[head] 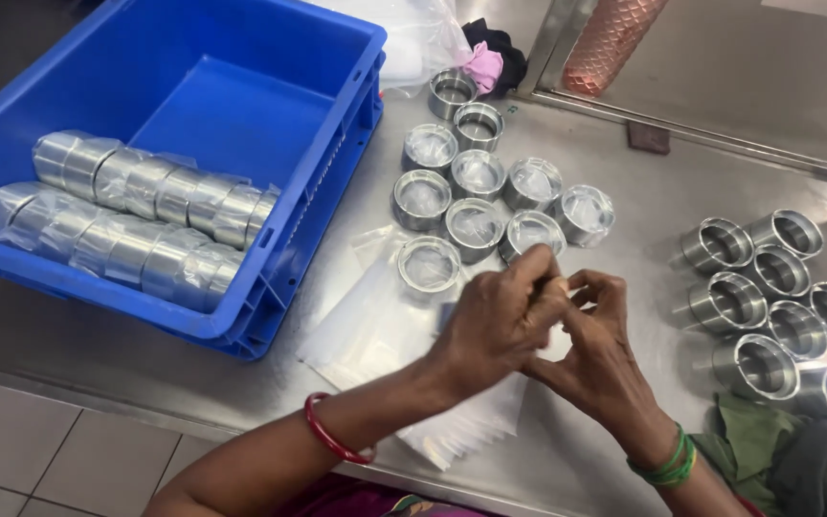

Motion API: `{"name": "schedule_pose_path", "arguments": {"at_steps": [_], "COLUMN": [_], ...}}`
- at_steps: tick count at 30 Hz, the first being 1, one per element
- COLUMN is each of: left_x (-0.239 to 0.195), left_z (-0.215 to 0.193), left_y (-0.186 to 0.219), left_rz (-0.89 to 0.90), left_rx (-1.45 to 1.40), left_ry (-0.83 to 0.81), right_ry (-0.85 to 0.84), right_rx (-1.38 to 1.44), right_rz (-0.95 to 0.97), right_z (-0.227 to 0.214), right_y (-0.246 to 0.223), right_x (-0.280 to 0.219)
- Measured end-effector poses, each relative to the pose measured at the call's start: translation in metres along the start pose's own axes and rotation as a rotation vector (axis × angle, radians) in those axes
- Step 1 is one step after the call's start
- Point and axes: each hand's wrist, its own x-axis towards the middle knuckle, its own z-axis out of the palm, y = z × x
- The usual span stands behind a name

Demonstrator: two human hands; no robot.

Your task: The person places metal ring-shaped parts into small plastic bags and then stacks the bagged parts into a blue plastic crate.

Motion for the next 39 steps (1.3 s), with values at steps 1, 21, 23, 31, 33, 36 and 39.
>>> {"name": "schedule_pose_path", "arguments": {"at_steps": [1,21,23,31,33,36,39], "left_x": [0.003,-0.015,-0.011,0.0,0.008,0.024,0.045], "left_z": [-0.001,0.068,0.068,0.038,0.022,0.004,-0.006], "left_y": [0.013,-0.093,-0.073,-0.042,-0.058,-0.074,-0.074], "left_rz": [-0.136,-0.09,-0.075,-0.362,-0.174,0.038,0.012], "left_rx": [-0.133,0.33,0.328,-0.294,-0.101,0.181,0.354], "left_ry": [-0.043,-0.093,-0.051,-0.263,-0.163,-0.11,-0.182], "right_ry": [0.151,0.115,0.089,0.166,0.231,0.309,0.335], "right_rx": [-0.15,0.075,-0.037,0.264,0.536,0.784,0.769], "right_rz": [-0.219,0.048,0.038,0.436,0.488,0.644,0.627], "right_z": [-0.005,0.015,0.012,0.016,0.016,0.008,-0.002], "right_y": [-0.008,0.07,0.07,0.092,0.105,0.114,0.131], "right_x": [0.004,-0.031,-0.03,-0.02,-0.01,0.009,0.033]}}
